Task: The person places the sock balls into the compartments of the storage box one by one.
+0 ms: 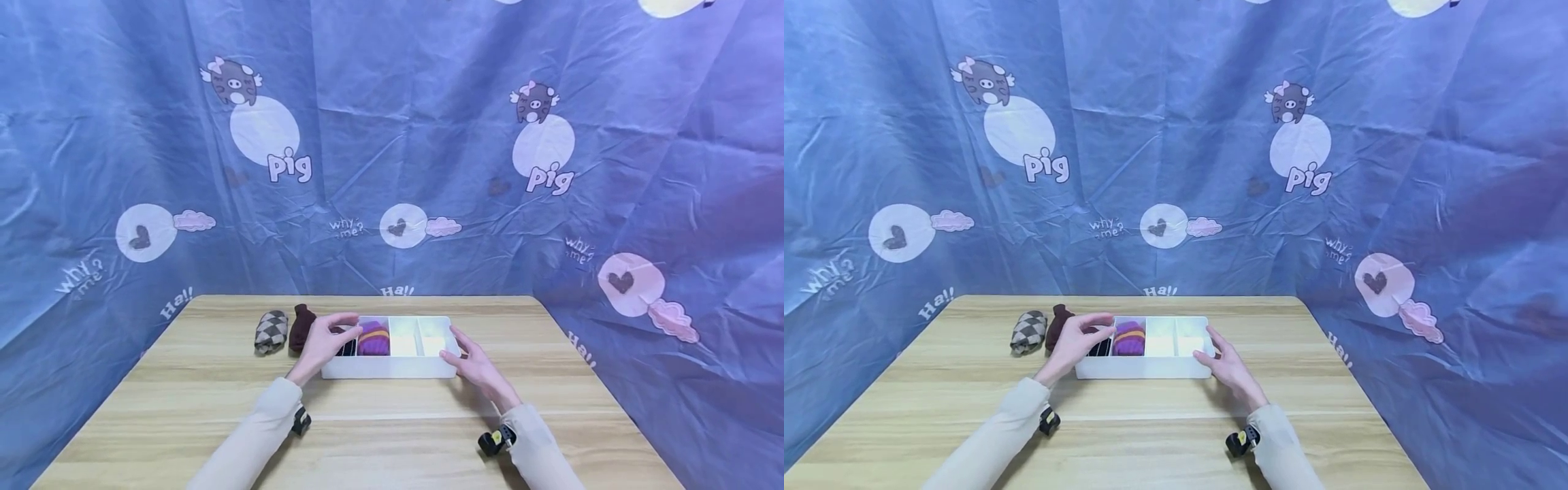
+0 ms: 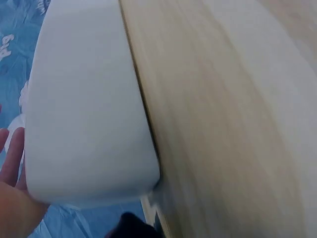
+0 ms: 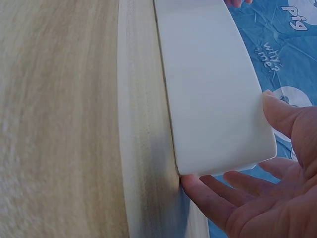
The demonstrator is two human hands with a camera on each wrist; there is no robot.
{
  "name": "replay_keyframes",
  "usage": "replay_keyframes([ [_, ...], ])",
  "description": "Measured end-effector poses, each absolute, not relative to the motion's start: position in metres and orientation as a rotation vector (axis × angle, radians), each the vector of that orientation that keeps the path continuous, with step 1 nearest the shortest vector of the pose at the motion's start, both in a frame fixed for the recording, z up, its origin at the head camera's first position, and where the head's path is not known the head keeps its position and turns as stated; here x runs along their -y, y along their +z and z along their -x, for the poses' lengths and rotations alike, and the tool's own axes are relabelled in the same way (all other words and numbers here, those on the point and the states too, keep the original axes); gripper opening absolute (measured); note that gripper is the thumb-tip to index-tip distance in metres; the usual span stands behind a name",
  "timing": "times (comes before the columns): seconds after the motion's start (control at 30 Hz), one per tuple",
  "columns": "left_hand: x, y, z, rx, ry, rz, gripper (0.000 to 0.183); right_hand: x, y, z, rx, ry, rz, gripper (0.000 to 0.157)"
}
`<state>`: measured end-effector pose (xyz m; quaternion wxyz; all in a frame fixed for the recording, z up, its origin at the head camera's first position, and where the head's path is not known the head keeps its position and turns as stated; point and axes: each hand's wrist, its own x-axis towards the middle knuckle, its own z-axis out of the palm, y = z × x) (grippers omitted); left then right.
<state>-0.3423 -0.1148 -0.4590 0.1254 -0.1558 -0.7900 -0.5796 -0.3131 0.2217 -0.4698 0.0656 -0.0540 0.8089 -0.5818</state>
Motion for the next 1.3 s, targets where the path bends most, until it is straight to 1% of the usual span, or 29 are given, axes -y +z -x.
replay_keyframes([
  [0.23,0.131,-0.438,0.317,2.252,-1.718,0.376,0.031,-0.223,-0.471,0.313,-2.428,-1.773,0.165,0.077],
  [0.37,0.147,-0.438,0.311,2.215,-1.752,0.334,0.029,-0.222,-0.473,0.311,-2.422,-1.786,0.152,0.077],
  [0.5,0.165,-0.44,0.313,2.18,-1.816,0.303,0.032,-0.222,-0.472,0.31,-2.409,-1.808,0.162,0.076],
  [0.7,0.197,-0.457,0.326,2.191,-1.812,0.232,0.041,-0.222,-0.47,0.31,-2.394,-1.822,0.179,0.076],
  [0.87,0.219,-0.465,0.33,2.23,-1.783,0.236,0.045,-0.224,-0.469,0.313,-2.376,-1.826,0.177,0.076],
  [1.17,0.241,-0.463,0.332,2.252,-1.815,0.208,0.047,-0.223,-0.468,0.314,-2.395,-1.805,0.17,0.077],
  [1.3,0.25,-0.459,0.332,2.282,-1.836,0.17,0.052,-0.223,-0.468,0.313,-2.385,-1.805,0.175,0.077],
])
